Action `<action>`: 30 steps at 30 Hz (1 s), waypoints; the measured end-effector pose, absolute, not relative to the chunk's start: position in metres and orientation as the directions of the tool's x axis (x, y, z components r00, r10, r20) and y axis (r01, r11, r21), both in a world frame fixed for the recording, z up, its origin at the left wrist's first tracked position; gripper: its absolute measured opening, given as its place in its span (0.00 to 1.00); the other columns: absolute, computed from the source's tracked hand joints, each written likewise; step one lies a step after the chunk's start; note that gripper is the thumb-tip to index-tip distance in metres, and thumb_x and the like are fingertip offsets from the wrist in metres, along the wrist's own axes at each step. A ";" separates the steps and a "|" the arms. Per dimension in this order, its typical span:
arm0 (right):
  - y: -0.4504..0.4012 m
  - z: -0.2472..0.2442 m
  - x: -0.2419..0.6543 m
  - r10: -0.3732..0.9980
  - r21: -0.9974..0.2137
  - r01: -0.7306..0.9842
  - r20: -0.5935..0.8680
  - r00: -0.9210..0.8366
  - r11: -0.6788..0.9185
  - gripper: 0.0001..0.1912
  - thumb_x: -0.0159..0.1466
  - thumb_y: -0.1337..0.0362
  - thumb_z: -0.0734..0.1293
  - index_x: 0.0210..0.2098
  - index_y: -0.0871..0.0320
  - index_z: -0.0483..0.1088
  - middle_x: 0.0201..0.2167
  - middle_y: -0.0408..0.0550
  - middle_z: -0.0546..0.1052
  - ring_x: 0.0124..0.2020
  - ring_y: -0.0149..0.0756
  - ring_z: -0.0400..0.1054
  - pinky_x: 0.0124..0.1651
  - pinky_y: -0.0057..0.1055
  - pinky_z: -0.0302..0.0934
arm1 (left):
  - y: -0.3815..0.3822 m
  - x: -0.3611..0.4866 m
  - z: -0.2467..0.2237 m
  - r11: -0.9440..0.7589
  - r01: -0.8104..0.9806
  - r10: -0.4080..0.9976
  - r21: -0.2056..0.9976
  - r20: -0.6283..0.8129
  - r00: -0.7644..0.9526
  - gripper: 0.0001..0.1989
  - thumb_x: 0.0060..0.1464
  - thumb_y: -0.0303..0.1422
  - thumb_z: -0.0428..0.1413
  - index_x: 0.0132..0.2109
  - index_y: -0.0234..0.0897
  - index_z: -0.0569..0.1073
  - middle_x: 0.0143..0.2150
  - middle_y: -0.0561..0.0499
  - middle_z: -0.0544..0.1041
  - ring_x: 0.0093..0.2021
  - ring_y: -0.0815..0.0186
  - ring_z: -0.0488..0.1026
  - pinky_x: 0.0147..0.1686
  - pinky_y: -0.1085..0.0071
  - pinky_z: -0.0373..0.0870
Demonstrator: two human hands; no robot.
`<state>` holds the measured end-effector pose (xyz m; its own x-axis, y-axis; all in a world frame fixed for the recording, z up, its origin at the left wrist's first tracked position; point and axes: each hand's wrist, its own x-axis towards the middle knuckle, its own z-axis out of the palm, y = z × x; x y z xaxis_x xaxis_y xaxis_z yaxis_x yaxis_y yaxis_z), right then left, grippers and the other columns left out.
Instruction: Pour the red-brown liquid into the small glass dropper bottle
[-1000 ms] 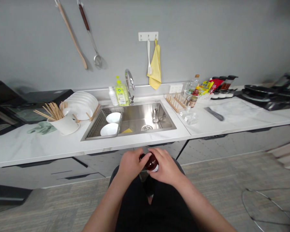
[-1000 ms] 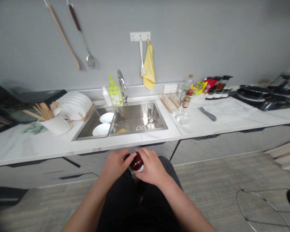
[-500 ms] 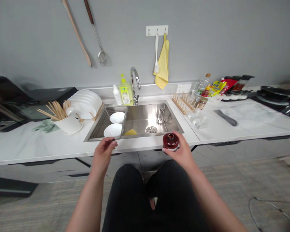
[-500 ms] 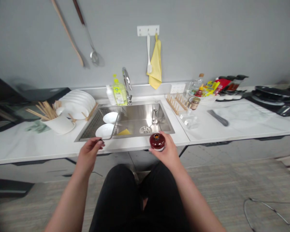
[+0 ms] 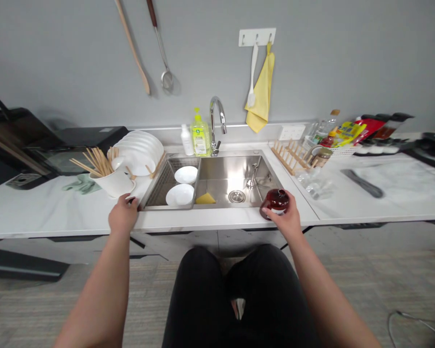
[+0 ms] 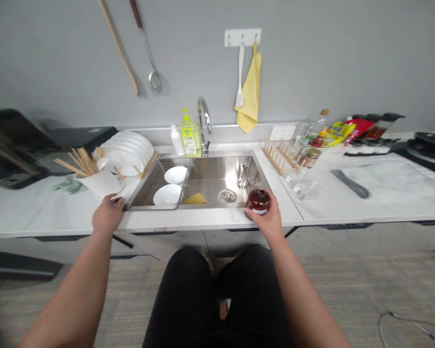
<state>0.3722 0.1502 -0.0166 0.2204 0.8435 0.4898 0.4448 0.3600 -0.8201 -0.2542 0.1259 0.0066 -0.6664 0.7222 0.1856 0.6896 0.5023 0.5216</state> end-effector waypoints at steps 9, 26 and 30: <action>0.142 -0.009 0.371 0.890 -0.850 0.445 0.404 0.212 0.280 0.50 0.52 0.41 0.86 0.66 0.58 0.72 0.56 0.62 0.85 0.56 0.60 0.81 0.67 0.60 0.74 | 0.132 -0.253 0.000 0.536 0.807 0.800 0.248 0.156 -0.580 0.29 0.75 0.46 0.47 0.70 0.33 0.73 0.60 0.25 0.81 0.60 0.34 0.78 0.56 0.44 0.68; 0.149 -0.016 0.378 0.923 -0.844 0.455 0.369 0.110 0.283 0.54 0.56 0.41 0.85 0.73 0.59 0.69 0.61 0.64 0.85 0.61 0.62 0.82 0.68 0.61 0.73 | 0.114 -0.231 0.009 0.492 0.811 0.740 0.316 0.339 -0.581 0.33 0.76 0.49 0.48 0.70 0.25 0.73 0.64 0.23 0.78 0.65 0.37 0.74 0.61 0.50 0.70; 0.142 -0.016 0.384 0.918 -0.857 0.392 0.391 0.073 0.334 0.65 0.54 0.40 0.86 0.79 0.60 0.61 0.70 0.69 0.78 0.67 0.61 0.78 0.70 0.58 0.73 | 0.112 -0.226 0.012 0.515 0.800 0.725 0.306 0.342 -0.598 0.30 0.75 0.48 0.49 0.69 0.27 0.73 0.63 0.29 0.79 0.63 0.42 0.74 0.60 0.55 0.69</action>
